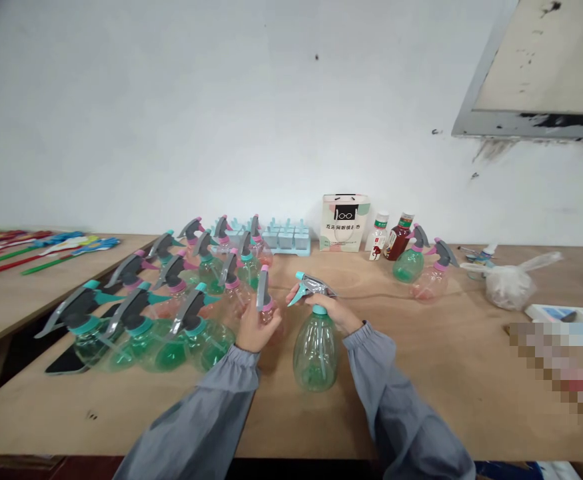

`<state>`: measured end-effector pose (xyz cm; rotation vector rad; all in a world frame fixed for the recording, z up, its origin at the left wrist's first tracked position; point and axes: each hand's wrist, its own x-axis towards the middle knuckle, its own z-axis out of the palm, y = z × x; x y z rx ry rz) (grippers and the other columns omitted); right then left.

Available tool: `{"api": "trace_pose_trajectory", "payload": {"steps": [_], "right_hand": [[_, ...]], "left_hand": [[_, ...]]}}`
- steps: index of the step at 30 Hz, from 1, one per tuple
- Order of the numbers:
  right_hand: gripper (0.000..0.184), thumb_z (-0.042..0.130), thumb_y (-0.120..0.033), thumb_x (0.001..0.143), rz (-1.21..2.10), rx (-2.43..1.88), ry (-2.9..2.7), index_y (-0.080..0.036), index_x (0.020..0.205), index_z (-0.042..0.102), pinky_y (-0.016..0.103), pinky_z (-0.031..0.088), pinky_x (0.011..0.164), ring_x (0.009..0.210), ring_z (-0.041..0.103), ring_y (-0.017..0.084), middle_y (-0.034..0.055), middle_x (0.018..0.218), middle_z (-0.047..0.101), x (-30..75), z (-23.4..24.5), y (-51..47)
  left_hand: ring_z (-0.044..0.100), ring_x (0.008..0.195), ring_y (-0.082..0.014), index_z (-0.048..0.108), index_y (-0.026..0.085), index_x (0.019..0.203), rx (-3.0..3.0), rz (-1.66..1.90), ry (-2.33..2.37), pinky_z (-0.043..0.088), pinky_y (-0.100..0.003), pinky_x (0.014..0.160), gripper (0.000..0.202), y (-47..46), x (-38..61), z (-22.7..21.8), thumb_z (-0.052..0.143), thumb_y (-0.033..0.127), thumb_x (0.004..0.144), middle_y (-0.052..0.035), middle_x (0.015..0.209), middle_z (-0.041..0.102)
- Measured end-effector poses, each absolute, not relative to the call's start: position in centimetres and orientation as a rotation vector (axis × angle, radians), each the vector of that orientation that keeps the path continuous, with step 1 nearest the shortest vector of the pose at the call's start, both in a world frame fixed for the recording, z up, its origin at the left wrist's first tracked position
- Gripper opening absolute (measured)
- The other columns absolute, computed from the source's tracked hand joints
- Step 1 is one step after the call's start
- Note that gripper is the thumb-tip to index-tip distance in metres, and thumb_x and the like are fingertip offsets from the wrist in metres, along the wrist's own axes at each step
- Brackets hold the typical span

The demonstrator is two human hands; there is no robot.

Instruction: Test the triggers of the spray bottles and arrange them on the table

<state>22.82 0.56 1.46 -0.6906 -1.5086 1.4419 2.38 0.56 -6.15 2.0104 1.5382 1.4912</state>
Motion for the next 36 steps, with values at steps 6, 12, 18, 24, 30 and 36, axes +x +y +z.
{"api": "trace_pose_trajectory", "payload": {"steps": [6, 12, 18, 24, 30, 36], "right_hand": [[0.028, 0.066, -0.031, 0.066, 1.416, -0.716, -1.426, -0.024, 0.091, 0.076, 0.044, 0.052, 0.104, 0.112, 0.071, 0.029, 0.0059, 0.097, 0.080, 22.9, 1.7, 1.3], [0.020, 0.063, -0.025, 0.061, 1.481, -0.663, -1.233, -0.021, 0.079, 0.071, 0.036, 0.055, 0.084, 0.083, 0.072, 0.023, 0.0030, 0.077, 0.074, 23.4, 1.1, 1.9], [0.024, 0.064, -0.022, 0.056, 1.532, -0.654, -1.113, -0.022, 0.078, 0.071, 0.033, 0.054, 0.074, 0.077, 0.070, 0.022, 0.0025, 0.077, 0.074, 23.7, 1.1, 2.0], [0.017, 0.062, -0.024, 0.057, 1.476, -0.668, -1.217, -0.022, 0.072, 0.069, 0.032, 0.051, 0.072, 0.072, 0.065, 0.019, 0.0026, 0.069, 0.070, 23.6, 1.0, 2.0], [0.021, 0.061, -0.023, 0.054, 1.498, -0.697, -1.231, -0.021, 0.073, 0.070, 0.032, 0.048, 0.069, 0.072, 0.065, 0.021, 0.0026, 0.067, 0.069, 23.3, 1.0, 1.7], [0.023, 0.062, -0.024, 0.057, 1.419, -0.668, -1.234, -0.023, 0.078, 0.072, 0.032, 0.051, 0.077, 0.075, 0.065, 0.019, 0.0010, 0.073, 0.071, 23.2, 1.0, 1.4]], "left_hand": [[0.068, 0.078, -0.0228, 0.050, 0.026, 0.087, 1.975, 1.531, 1.548, 0.055, -0.036, 0.073, 0.015, 0.6, 2.6, -6.2, 0.060, 0.034, 0.080, -0.0039, 0.083, 0.066], [0.069, 0.081, -0.0212, 0.052, 0.024, 0.089, 1.984, 1.453, 1.561, 0.054, -0.033, 0.075, 0.018, 0.7, 2.2, -6.4, 0.063, 0.035, 0.079, -0.0034, 0.086, 0.069], [0.068, 0.079, -0.0210, 0.054, 0.024, 0.090, 1.990, 1.465, 1.571, 0.053, -0.032, 0.074, 0.018, 0.6, 2.2, -6.2, 0.062, 0.035, 0.079, -0.0038, 0.085, 0.069], [0.069, 0.083, -0.0213, 0.053, 0.024, 0.089, 1.982, 1.477, 1.549, 0.054, -0.033, 0.077, 0.019, 0.6, 2.0, -6.3, 0.063, 0.037, 0.080, -0.0048, 0.088, 0.070], [0.068, 0.081, -0.0207, 0.054, 0.024, 0.090, 1.985, 1.478, 1.548, 0.053, -0.032, 0.076, 0.018, 0.6, 2.2, -6.3, 0.063, 0.036, 0.080, -0.0041, 0.087, 0.069], [0.069, 0.084, -0.0224, 0.053, 0.024, 0.090, 1.940, 1.525, 1.592, 0.053, -0.033, 0.077, 0.019, 0.4, 2.5, -6.2, 0.064, 0.034, 0.078, -0.0043, 0.086, 0.069]]}}
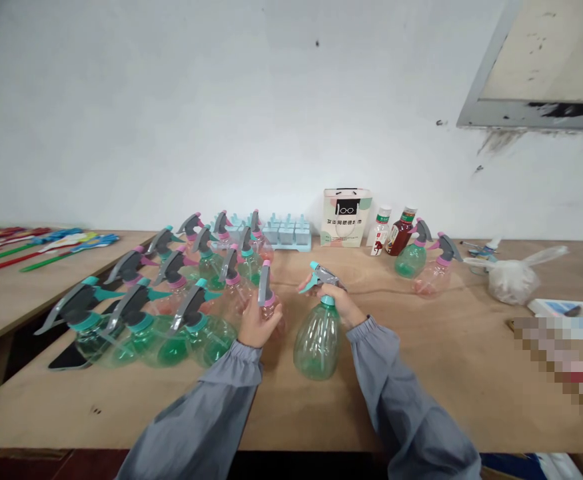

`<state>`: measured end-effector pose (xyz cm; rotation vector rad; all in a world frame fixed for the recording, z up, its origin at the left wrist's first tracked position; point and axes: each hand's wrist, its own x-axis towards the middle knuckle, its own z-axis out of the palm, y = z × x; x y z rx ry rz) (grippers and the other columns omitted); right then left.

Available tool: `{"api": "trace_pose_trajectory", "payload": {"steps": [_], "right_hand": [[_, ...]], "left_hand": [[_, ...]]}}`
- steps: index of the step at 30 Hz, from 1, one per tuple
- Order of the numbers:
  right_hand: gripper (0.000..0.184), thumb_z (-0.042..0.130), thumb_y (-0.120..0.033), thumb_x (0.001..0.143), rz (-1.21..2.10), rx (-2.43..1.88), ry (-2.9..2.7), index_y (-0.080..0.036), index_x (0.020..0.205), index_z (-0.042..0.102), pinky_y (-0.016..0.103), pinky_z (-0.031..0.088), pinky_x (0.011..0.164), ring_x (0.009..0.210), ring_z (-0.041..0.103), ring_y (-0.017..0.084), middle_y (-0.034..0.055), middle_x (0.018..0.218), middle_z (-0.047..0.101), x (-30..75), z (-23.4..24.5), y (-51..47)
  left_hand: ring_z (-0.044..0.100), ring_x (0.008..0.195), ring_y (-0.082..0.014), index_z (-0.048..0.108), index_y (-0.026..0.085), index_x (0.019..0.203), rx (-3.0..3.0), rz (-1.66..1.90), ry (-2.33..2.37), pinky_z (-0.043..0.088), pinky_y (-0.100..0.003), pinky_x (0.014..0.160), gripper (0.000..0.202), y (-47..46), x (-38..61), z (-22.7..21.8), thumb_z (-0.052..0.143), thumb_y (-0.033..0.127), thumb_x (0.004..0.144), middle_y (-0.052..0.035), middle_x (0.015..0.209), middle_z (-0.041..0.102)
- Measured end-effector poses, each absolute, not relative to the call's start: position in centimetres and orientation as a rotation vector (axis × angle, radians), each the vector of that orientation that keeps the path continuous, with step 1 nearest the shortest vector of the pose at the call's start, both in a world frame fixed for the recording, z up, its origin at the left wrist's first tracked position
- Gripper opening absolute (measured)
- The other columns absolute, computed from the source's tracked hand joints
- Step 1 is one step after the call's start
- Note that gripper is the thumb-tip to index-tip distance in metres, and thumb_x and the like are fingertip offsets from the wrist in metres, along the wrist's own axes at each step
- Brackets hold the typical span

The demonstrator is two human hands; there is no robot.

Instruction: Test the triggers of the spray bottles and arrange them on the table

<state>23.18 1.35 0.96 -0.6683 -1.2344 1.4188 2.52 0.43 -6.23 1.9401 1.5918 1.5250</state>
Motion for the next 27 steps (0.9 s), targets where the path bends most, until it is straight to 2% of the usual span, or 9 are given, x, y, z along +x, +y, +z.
{"api": "trace_pose_trajectory", "payload": {"steps": [4, 7, 11, 17, 19, 23, 27], "right_hand": [[0.010, 0.061, -0.023, 0.053, 1.504, -0.708, -1.156, -0.021, 0.062, 0.065, 0.028, 0.044, 0.057, 0.059, 0.058, 0.016, 0.0015, 0.061, 0.065, 23.5, 0.7, 2.0], [0.020, 0.063, -0.022, 0.056, 1.585, -0.684, -1.173, -0.020, 0.074, 0.071, 0.029, 0.050, 0.064, 0.069, 0.064, 0.018, 0.0034, 0.072, 0.071, 23.3, 0.7, 1.9], [0.027, 0.065, -0.024, 0.061, 1.523, -0.654, -1.239, -0.022, 0.088, 0.073, 0.032, 0.053, 0.075, 0.081, 0.068, 0.021, 0.0040, 0.081, 0.074, 23.2, 0.5, 1.9], [0.012, 0.061, -0.022, 0.053, 1.546, -0.760, -1.205, -0.020, 0.064, 0.067, 0.027, 0.046, 0.058, 0.059, 0.058, 0.016, 0.0017, 0.061, 0.066, 23.9, 0.0, 2.6], [0.017, 0.062, -0.022, 0.054, 1.586, -0.741, -1.238, -0.020, 0.069, 0.069, 0.027, 0.048, 0.062, 0.065, 0.061, 0.016, 0.0026, 0.068, 0.070, 23.9, 0.0, 2.4], [0.023, 0.067, -0.025, 0.063, 1.540, -0.715, -1.353, -0.021, 0.085, 0.074, 0.033, 0.055, 0.080, 0.083, 0.068, 0.020, 0.0050, 0.089, 0.077, 23.8, 0.1, 1.7], [0.021, 0.071, -0.027, 0.063, 1.480, -0.733, -1.254, -0.023, 0.084, 0.073, 0.033, 0.055, 0.080, 0.082, 0.068, 0.020, 0.0028, 0.086, 0.075, 23.7, 0.1, 1.8]], "left_hand": [[0.069, 0.082, -0.0215, 0.053, 0.024, 0.090, 1.946, 1.514, 1.575, 0.054, -0.033, 0.076, 0.018, 0.4, 2.5, -6.1, 0.064, 0.032, 0.078, -0.0036, 0.086, 0.069], [0.069, 0.082, -0.0210, 0.052, 0.024, 0.089, 1.950, 1.516, 1.579, 0.053, -0.032, 0.077, 0.017, 0.3, 2.5, -6.0, 0.064, 0.031, 0.078, -0.0029, 0.085, 0.068], [0.068, 0.083, -0.0213, 0.051, 0.025, 0.088, 1.959, 1.512, 1.575, 0.053, -0.033, 0.077, 0.017, 0.4, 2.5, -6.0, 0.063, 0.031, 0.078, -0.0033, 0.085, 0.068], [0.068, 0.085, -0.0220, 0.050, 0.025, 0.089, 1.950, 1.494, 1.570, 0.053, -0.034, 0.079, 0.018, 0.4, 2.4, -5.9, 0.062, 0.033, 0.079, -0.0036, 0.087, 0.068], [0.068, 0.084, -0.0220, 0.051, 0.025, 0.089, 1.946, 1.492, 1.567, 0.053, -0.034, 0.079, 0.018, 0.3, 2.5, -5.9, 0.063, 0.033, 0.078, -0.0033, 0.086, 0.068], [0.068, 0.086, -0.0214, 0.050, 0.025, 0.088, 1.940, 1.496, 1.567, 0.053, -0.034, 0.081, 0.017, 0.2, 2.5, -5.8, 0.062, 0.032, 0.078, -0.0029, 0.086, 0.067], [0.068, 0.084, -0.0215, 0.050, 0.025, 0.087, 1.929, 1.495, 1.564, 0.053, -0.033, 0.080, 0.017, 0.2, 2.5, -5.7, 0.062, 0.032, 0.078, -0.0030, 0.085, 0.068]]}}
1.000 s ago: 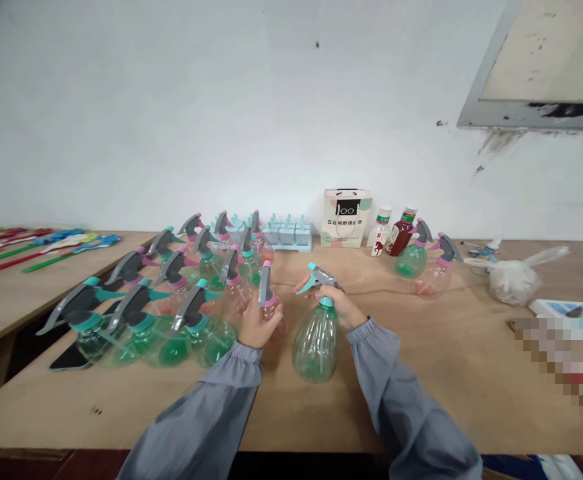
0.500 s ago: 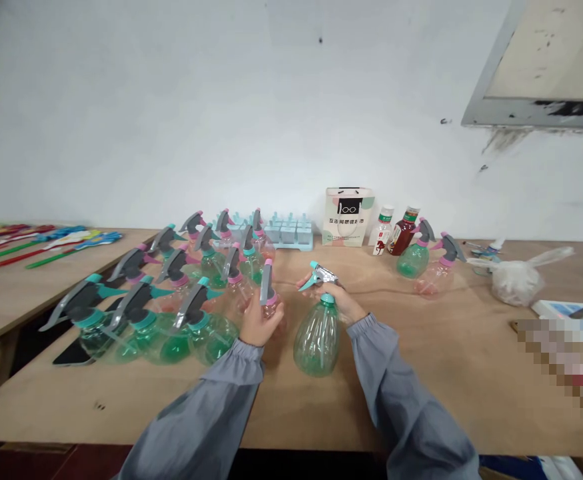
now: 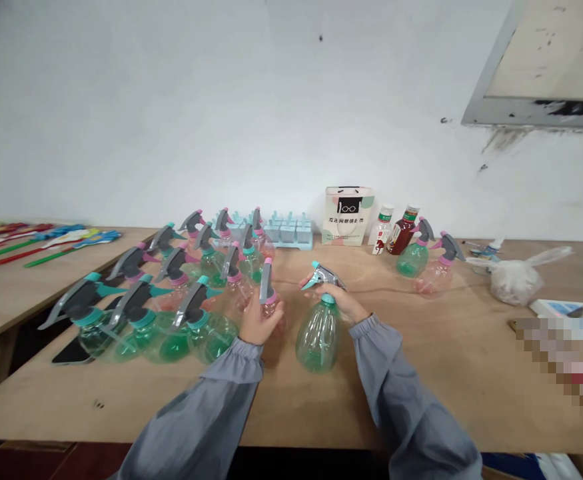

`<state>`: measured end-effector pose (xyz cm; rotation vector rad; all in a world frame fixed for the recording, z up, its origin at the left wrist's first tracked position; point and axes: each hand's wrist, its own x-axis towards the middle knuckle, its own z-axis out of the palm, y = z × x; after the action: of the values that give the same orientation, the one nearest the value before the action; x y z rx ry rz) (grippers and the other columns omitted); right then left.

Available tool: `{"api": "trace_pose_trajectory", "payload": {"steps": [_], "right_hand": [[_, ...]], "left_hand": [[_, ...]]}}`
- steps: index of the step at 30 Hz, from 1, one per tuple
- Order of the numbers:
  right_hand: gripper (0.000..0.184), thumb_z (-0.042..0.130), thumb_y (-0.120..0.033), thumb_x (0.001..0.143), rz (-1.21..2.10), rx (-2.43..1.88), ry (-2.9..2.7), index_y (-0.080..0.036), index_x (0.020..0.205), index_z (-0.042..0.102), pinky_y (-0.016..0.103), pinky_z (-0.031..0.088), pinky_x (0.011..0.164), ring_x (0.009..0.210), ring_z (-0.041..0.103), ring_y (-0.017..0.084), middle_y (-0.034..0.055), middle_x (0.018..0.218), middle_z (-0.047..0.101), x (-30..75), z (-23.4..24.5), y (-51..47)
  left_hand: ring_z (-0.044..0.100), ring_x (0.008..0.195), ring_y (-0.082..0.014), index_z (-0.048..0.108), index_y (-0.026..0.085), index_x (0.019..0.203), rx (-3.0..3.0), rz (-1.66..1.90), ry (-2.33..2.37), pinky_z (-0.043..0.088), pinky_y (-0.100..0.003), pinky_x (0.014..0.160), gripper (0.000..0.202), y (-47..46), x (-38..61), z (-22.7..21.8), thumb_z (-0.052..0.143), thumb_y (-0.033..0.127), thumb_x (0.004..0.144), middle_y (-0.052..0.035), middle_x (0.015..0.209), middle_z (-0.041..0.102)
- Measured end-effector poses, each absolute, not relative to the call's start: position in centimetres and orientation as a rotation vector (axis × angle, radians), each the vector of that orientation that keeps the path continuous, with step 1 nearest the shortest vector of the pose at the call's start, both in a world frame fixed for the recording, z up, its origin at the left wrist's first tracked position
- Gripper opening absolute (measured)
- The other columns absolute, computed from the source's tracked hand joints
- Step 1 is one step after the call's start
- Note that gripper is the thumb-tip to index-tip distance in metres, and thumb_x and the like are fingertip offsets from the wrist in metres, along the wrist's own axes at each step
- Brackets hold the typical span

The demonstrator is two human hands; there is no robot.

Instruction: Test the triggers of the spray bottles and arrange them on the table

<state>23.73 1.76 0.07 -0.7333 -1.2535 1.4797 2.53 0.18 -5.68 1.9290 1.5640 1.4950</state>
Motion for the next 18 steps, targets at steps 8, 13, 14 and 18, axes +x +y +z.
{"api": "trace_pose_trajectory", "payload": {"steps": [8, 13, 14, 18], "right_hand": [[0.019, 0.072, -0.034, 0.061, 1.325, -0.839, -1.197, -0.022, 0.075, 0.069, 0.033, 0.054, 0.071, 0.078, 0.069, 0.022, 0.0037, 0.075, 0.073, 26.4, 0.6, 1.2], [0.042, 0.080, -0.051, 0.074, 0.942, -1.072, -1.208, -0.027, 0.108, 0.073, 0.039, 0.056, 0.091, 0.103, 0.071, 0.025, 0.0063, 0.110, 0.077, 32.9, 1.5, -2.0], [0.045, 0.080, -0.055, 0.074, 0.798, -1.164, -1.176, -0.026, 0.108, 0.074, 0.040, 0.056, 0.093, 0.104, 0.070, 0.025, 0.0071, 0.110, 0.077, 34.9, 1.4, -2.7], [0.056, 0.084, -0.058, 0.063, 0.244, -1.544, -0.864, -0.019, 0.102, 0.077, 0.042, 0.054, 0.086, 0.090, 0.069, 0.026, 0.0068, 0.092, 0.075, 43.9, 0.4, -4.6]], "left_hand": [[0.067, 0.083, -0.0202, 0.050, 0.025, 0.087, 1.914, 1.470, 1.564, 0.052, -0.032, 0.078, 0.016, 0.1, 2.6, -5.4, 0.062, 0.032, 0.078, -0.0025, 0.085, 0.068], [0.068, 0.082, -0.0210, 0.050, 0.025, 0.086, 1.915, 1.462, 1.573, 0.053, -0.033, 0.078, 0.017, 0.1, 2.5, -5.6, 0.063, 0.033, 0.078, -0.0033, 0.085, 0.068], [0.068, 0.081, -0.0214, 0.051, 0.024, 0.086, 1.917, 1.467, 1.574, 0.053, -0.033, 0.077, 0.017, 0.2, 2.5, -5.8, 0.064, 0.033, 0.078, -0.0035, 0.085, 0.068], [0.070, 0.087, -0.0230, 0.055, 0.024, 0.093, 1.949, 1.447, 1.559, 0.054, -0.034, 0.079, 0.021, 0.7, 2.0, -6.4, 0.066, 0.036, 0.079, -0.0050, 0.089, 0.070]]}}
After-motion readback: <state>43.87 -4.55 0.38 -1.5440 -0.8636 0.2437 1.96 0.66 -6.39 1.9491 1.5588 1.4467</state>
